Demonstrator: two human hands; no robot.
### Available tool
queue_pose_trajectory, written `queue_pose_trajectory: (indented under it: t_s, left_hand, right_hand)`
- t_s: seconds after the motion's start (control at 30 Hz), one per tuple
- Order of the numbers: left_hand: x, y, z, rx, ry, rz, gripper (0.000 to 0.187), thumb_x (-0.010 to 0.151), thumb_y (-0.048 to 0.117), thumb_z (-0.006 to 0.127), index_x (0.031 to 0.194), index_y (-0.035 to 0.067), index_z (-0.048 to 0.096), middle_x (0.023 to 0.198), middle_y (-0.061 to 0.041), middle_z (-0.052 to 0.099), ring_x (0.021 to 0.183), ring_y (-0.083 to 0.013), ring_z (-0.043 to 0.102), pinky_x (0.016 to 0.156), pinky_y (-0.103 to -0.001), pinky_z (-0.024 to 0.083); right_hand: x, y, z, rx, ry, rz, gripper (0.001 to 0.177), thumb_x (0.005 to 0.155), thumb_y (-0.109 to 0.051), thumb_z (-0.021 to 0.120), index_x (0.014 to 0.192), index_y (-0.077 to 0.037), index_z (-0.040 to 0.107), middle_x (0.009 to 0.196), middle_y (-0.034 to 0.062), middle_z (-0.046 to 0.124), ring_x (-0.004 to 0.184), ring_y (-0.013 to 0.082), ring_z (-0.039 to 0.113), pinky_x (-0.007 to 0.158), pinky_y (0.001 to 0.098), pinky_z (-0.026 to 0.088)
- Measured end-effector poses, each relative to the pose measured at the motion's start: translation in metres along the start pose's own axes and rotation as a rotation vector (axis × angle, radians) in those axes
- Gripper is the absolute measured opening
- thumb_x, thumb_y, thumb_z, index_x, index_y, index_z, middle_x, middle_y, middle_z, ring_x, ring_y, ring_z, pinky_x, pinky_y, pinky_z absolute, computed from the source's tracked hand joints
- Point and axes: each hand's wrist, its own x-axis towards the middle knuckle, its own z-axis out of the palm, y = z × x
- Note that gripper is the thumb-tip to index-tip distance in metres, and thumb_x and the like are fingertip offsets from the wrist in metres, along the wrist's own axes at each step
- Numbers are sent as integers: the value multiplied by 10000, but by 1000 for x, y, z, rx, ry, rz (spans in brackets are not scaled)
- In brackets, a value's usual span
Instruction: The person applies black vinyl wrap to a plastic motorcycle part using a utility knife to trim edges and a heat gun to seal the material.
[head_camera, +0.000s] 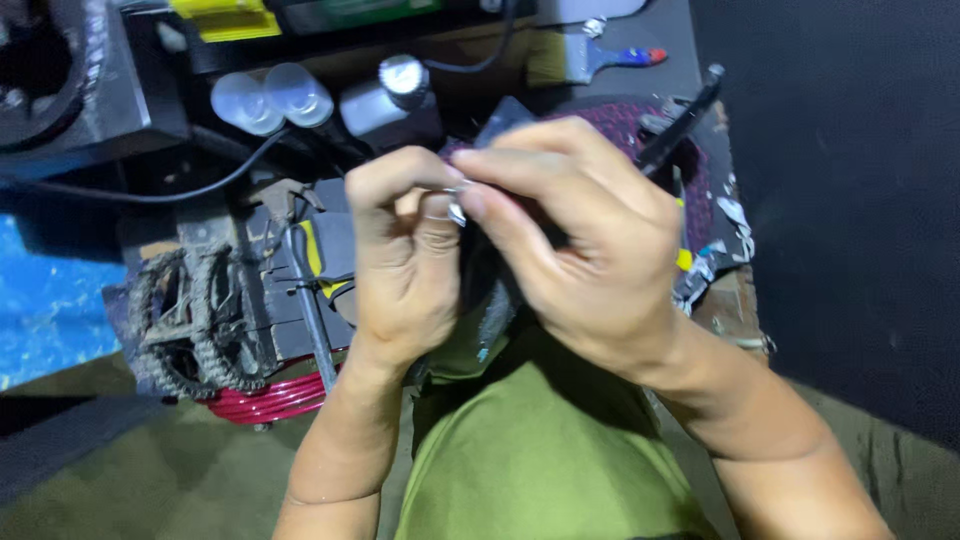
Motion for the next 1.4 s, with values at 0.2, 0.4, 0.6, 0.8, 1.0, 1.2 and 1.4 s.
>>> queue_pose_trajectory:
  t_s: [0.2,0.4,0.6,0.8,1.0,1.2,1.4]
  left_hand:
    - [10,23,-7,136,35,-73,277,1183,143,608,1345,43,406,1283,-39,495,963,-81,512,871,-221,465]
    - [34,29,-1,130,36,-251,382,1140,218,659,1380,22,435,984,14,523,669,-7,424,606,-143,293]
    - [32,21,-16,131,2,-236,344,1196,274,618,1296,-41,523,932,16,587,721,-5,452,673,-147,314]
    - [29,17,-15,181,26,-242,360,1219,294,568,1297,-58,558,907,33,547,721,-3,380,688,-145,294]
    - [27,15,-11,178,71,-254,347,1205,278,544,1303,-55,560,939,37,546,753,0,379,708,-140,295]
    - [22,16,-13,195,93,-267,309,1213,258,535,1269,-46,541,1038,18,560,870,-30,440,818,-164,364]
    - [29,24,-15,484,123,-264,349,1163,311,575,1283,-16,587,1073,25,570,978,-63,487,892,-224,420]
  right_hand:
    - [-4,8,24,-123,202,-71,86,985,-22,715,1000,-6,632,930,138,626,863,309,670,757,386,560]
    - [-58,68,-43,120,261,270,209,1120,-165,567,1002,-1,622,837,61,620,736,147,636,676,277,526]
    - [-162,234,-125,-236,378,810,243,1069,-242,651,966,-25,687,811,-9,703,742,58,667,670,252,545]
    - [-237,300,-129,-350,264,1053,170,914,-160,736,1009,-19,720,829,77,750,735,108,709,698,271,561]
    - [-233,309,-130,-399,219,1031,230,1044,-229,706,998,-3,709,811,94,741,692,131,691,666,303,543]
    - [-227,308,-122,-343,288,1000,195,889,-149,779,941,-19,644,763,86,722,639,127,667,599,311,539]
    - [-228,293,-124,-488,162,1003,251,1009,-234,655,886,-18,686,788,187,677,690,331,643,624,443,507]
